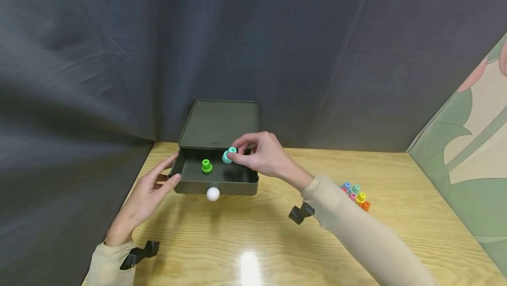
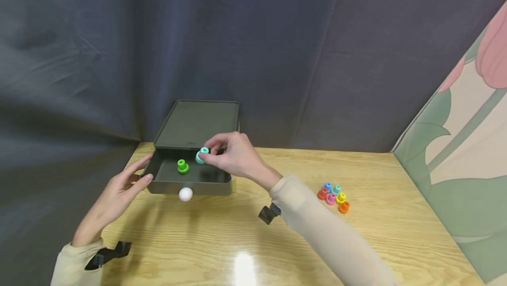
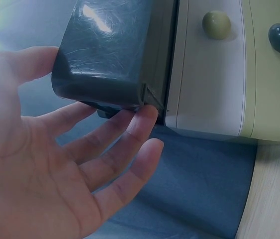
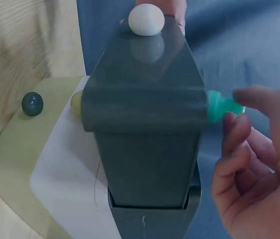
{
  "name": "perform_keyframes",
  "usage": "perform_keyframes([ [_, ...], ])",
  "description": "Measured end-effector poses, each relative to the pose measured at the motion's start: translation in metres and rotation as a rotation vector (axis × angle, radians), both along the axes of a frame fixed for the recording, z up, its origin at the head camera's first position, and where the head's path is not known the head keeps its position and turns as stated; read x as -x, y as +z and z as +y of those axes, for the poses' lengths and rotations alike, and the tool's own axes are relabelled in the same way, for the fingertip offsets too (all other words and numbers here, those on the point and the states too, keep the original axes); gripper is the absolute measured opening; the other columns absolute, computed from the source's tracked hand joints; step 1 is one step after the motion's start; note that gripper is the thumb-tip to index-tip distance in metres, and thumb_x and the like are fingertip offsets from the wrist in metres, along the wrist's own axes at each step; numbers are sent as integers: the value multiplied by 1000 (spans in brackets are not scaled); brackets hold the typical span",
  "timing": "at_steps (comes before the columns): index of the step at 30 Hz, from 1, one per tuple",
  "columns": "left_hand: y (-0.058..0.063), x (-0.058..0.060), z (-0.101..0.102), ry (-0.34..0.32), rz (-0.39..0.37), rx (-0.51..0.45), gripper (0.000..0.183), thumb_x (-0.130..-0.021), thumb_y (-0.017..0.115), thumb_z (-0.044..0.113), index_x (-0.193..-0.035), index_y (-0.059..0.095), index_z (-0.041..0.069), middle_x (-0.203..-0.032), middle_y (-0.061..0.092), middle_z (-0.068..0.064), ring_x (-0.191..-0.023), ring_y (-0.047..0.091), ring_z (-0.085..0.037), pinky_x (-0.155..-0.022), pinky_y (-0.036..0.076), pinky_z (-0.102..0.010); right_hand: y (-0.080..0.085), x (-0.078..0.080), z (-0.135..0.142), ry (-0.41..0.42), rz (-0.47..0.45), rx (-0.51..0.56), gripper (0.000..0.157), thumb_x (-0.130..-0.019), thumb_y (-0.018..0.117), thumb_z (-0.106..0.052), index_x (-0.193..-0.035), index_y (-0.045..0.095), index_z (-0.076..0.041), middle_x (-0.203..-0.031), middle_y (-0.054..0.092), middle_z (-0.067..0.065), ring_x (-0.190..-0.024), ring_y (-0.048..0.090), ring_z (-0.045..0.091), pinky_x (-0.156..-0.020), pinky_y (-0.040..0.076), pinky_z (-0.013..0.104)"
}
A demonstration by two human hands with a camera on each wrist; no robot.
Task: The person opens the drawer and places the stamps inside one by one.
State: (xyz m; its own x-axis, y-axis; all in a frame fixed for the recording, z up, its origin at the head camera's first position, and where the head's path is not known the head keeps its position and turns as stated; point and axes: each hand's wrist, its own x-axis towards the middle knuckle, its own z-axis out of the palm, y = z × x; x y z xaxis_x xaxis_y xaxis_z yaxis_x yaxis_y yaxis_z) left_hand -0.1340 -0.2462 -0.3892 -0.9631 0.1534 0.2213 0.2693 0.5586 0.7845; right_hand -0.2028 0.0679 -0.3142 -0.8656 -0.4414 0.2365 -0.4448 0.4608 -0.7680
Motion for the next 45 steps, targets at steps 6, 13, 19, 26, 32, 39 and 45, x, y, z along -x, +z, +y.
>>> perform_keyframes([
  [6, 1, 0, 0, 4, -2, -1, 60, -110, 60, 25, -166, 40, 17, -157, 51, -29, -113, 72, -37, -83, 57, -28, 0, 2, -12, 19, 11, -139, 15, -92, 81, -24, -103, 82, -14, -78, 72, -8, -55, 52, 6, -58, 41, 22],
  [13, 1, 0, 0, -1, -2, -2, 60, -110, 60, 25, -166, 40, 17, -158, 50, -28, -114, 72, -37, -84, 57, -27, -4, 3, -23, 24, 11, -273, 22, -95, 80, -27, -111, 82, -12, -83, 76, -11, -69, 65, 6, -71, 51, 25],
  [19, 2, 1, 1, -2, 7, -10, 60, -110, 60, 24, -166, 41, 16, -157, 50, -29, -113, 72, -38, -83, 56, -25, -7, 4, -29, 37, 46, -340, 22, -94, 81, -29, -110, 82, -14, -83, 76, -13, -72, 66, 3, -71, 51, 23],
  [26, 2, 0, 0, -5, 6, -8, 60, -110, 60, 24, -166, 40, 17, -158, 50, -28, -113, 72, -37, -84, 56, -24, -15, 7, -30, 76, 105, -348, 20, -94, 82, -31, -107, 83, -16, -80, 76, -14, -64, 60, 2, -59, 41, 20],
  [32, 3, -1, 0, -3, 11, -13, 60, -110, 60, 22, -166, 41, 17, -157, 51, -28, -112, 72, -35, -83, 56, -23, -19, 5, -31, 86, 181, -390, 23, -95, 80, -34, -109, 83, -15, -81, 77, -14, -59, 58, 0, -53, 37, 20],
  [39, 4, -2, -2, -6, 16, -8, 59, -110, 60, 22, -166, 41, 16, -159, 50, -27, -115, 71, -38, -86, 56, -23, -21, 4, -33, 91, 216, -424, 24, -96, 80, -34, -111, 83, -16, -82, 78, -13, -57, 57, 0, -50, 35, 20],
  [45, 5, -3, -3, 6, 4, 0, 60, -110, 60, 24, -166, 40, 16, -157, 51, -29, -114, 72, -40, -85, 56, -24, -20, 3, -35, 100, 220, -445, 25, -96, 80, -34, -112, 83, -15, -81, 78, -14, -57, 57, -1, -50, 35, 19],
])
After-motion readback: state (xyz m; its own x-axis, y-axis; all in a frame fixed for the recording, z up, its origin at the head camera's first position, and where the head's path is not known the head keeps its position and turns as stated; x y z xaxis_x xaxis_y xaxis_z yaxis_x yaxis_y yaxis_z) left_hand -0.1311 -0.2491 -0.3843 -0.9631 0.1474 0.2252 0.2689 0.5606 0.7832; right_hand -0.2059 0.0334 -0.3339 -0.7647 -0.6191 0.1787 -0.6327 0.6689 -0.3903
